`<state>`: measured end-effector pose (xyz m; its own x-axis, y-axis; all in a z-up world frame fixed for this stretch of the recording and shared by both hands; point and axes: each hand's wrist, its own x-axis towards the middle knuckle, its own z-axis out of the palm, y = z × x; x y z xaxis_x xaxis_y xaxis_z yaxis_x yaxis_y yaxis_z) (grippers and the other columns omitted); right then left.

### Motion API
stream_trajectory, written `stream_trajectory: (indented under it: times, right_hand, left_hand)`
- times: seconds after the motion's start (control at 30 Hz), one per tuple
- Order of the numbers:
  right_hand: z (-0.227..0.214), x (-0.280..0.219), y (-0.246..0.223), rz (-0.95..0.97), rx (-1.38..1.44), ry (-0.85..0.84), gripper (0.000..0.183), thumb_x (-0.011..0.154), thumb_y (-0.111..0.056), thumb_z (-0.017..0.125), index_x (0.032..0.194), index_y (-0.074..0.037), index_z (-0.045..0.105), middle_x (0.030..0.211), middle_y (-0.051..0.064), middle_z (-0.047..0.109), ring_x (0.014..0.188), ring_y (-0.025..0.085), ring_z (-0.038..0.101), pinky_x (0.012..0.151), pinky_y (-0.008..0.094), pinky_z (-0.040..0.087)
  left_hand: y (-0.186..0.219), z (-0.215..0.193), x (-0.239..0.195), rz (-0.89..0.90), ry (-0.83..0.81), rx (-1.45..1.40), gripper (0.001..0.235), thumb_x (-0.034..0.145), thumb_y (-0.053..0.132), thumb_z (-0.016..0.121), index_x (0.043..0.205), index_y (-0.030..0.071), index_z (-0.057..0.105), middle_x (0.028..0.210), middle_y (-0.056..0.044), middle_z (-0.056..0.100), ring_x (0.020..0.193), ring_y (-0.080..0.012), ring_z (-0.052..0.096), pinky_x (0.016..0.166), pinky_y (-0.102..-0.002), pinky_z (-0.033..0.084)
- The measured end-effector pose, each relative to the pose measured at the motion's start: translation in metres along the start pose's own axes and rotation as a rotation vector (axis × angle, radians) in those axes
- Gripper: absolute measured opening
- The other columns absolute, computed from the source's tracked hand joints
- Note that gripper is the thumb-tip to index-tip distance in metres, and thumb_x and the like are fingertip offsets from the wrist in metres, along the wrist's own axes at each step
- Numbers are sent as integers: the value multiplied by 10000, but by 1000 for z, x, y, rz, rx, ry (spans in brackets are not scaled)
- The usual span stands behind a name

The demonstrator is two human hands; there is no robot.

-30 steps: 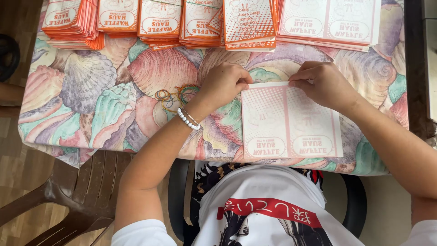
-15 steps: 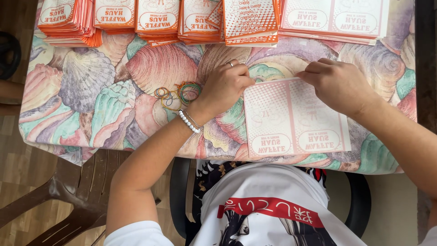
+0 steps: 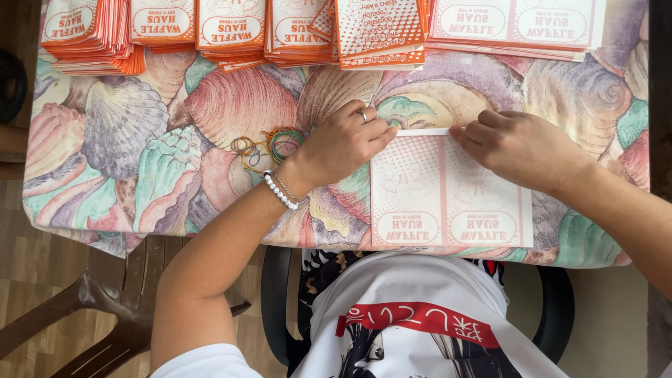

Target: Folding printed paper sheets into small bags and stacking them.

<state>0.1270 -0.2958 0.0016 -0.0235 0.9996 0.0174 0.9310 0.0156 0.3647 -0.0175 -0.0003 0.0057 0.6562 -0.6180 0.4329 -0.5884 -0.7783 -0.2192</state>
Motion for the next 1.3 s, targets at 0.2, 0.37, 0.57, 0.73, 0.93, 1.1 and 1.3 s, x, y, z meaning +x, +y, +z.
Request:
stream_trajectory:
  times: [0.2, 0.37, 0.57, 0.73, 0.93, 1.1, 1.3]
  right_hand:
    - [-7, 6, -4, -30, -42, 0, 387, 883, -35, 684, 1269, -46, 655, 978, -10, 686, 784, 142, 640, 656, 265, 608]
    - [-11, 8, -6, -32, -86, -13, 317, 875, -63, 667, 1191, -60, 682, 1041, -19, 675, 803, 150, 623, 692, 271, 592]
    - [-25, 19, -10, 7, -102, -163, 695, 884, -47, 637, 1551, -167, 485, 926, -98, 687, 770, 121, 651, 625, 247, 592]
    - [-22, 20, -13, 30, -150, -185, 631, 932, -115, 573, 1552, -193, 486, 1000, -89, 671, 808, 129, 661, 634, 249, 574]
    - [-26, 18, -16, 50, -203, -152, 732, 933, -187, 575, 1629, -284, 368, 881, -101, 592, 805, 116, 617, 724, 238, 570]
    - [-28, 25, -16, 65, -182, -191, 701, 943, -196, 575, 1614, -296, 398, 898, -111, 634, 790, 114, 634, 671, 242, 560]
    - [-30, 27, -16, 62, -188, -211, 676, 958, -180, 560, 1606, -294, 407, 877, -97, 618, 755, 103, 629, 653, 236, 559]
  left_hand:
    - [-2, -3, 4, 2, -27, 18, 108, 1014, 152, 607, 1000, 124, 710, 834, 18, 601, 808, -216, 559, 816, -372, 468]
    - [-1, -2, 9, 17, -11, 34, 145, 988, 105, 623, 857, 126, 681, 825, 10, 592, 775, -216, 566, 813, -377, 462]
    - [0, 0, 8, 40, -50, 57, 119, 983, 100, 608, 925, 120, 710, 841, 8, 590, 809, -223, 585, 877, -398, 470]
    - [-1, -3, 7, 43, -1, 92, 117, 1033, 107, 631, 973, 108, 731, 837, 17, 610, 782, -204, 586, 933, -407, 479]
    - [3, -1, 6, 43, -1, 83, 202, 957, 20, 606, 788, 118, 658, 812, 1, 531, 769, -229, 566, 958, -438, 476]
    - [2, -2, 6, 48, 22, 78, 223, 986, 17, 592, 796, 113, 658, 815, -10, 534, 781, -232, 557, 961, -450, 472]
    - [4, -5, 2, 42, 19, 177, 231, 1035, 53, 553, 847, 129, 664, 817, -11, 520, 768, -215, 543, 1023, -470, 465]
